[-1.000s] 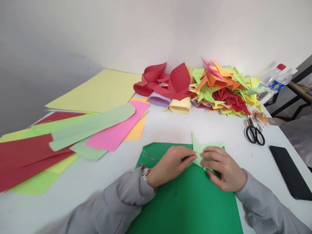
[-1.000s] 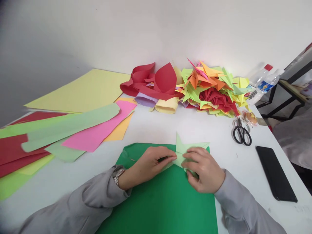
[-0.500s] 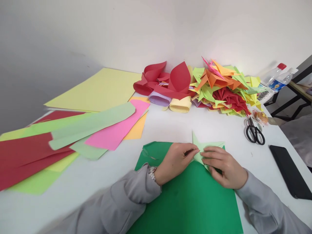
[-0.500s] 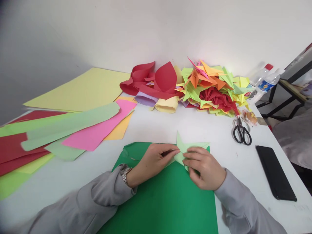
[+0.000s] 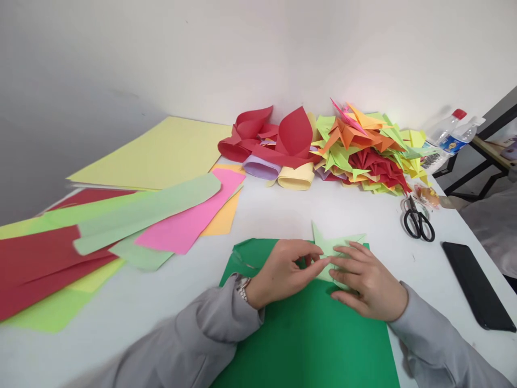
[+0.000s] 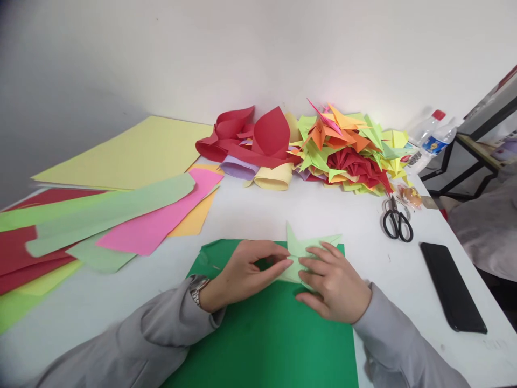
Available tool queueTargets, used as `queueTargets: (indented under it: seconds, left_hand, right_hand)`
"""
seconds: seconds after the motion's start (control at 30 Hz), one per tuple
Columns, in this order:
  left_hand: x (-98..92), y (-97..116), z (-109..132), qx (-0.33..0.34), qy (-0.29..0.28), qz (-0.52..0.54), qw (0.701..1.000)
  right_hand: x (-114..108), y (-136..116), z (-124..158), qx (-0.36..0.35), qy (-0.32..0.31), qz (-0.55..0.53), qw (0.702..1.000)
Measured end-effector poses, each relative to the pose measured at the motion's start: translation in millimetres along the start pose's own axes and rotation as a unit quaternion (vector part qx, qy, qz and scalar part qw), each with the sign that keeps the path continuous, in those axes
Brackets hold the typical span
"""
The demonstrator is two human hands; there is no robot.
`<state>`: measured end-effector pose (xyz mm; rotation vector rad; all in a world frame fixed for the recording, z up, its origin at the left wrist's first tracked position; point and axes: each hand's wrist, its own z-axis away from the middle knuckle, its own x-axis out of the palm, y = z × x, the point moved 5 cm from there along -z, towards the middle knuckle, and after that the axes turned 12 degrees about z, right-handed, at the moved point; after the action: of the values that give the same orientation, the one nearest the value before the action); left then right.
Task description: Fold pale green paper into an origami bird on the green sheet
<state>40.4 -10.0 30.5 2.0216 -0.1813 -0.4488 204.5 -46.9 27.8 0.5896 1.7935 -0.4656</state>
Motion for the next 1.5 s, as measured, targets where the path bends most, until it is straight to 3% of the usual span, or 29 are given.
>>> queueTargets:
  seconds: [0.1, 0.3, 0.53, 0.73, 1.03, 1.3, 1.5]
  left_hand:
    - [-6.6, 8, 1, 0.054, 0.015, -0.026, 0.998]
    - [-5.3, 12, 4, 0.132, -0.031, -0.087, 0.987]
    - [4.0, 3, 8, 0.199, -0.160, -0.206, 0.945]
    - [4.9, -8, 12, 0.206, -0.161, -0.254, 0.931]
    - [-0.5, -6, 11, 0.213, -0.156, -0.266, 0.927]
    - [1.8, -8, 11, 0.196, -0.187, -0.266, 0.925]
    - [2.1, -1, 9, 0.186, -0.203, -0.259, 0.926]
  right_hand:
    - [-1, -2, -1, 0.005, -0.004, 0.012, 1.000]
    - [-2, -4, -4, 0.000, 0.021, 0.003, 1.000]
    - [-3, -6, -2, -0.012, 0.067, 0.005, 0.998]
    - [-4, -8, 2, -0.013, 0.118, 0.010, 0.993]
    - [-8, -10, 2, -0.022, 0.150, -0.004, 0.988]
    - [-3, -4, 1, -0.007, 0.099, -0.032, 0.995]
    - [-5, -6, 1, -0.006, 0.119, -0.029, 0.992]
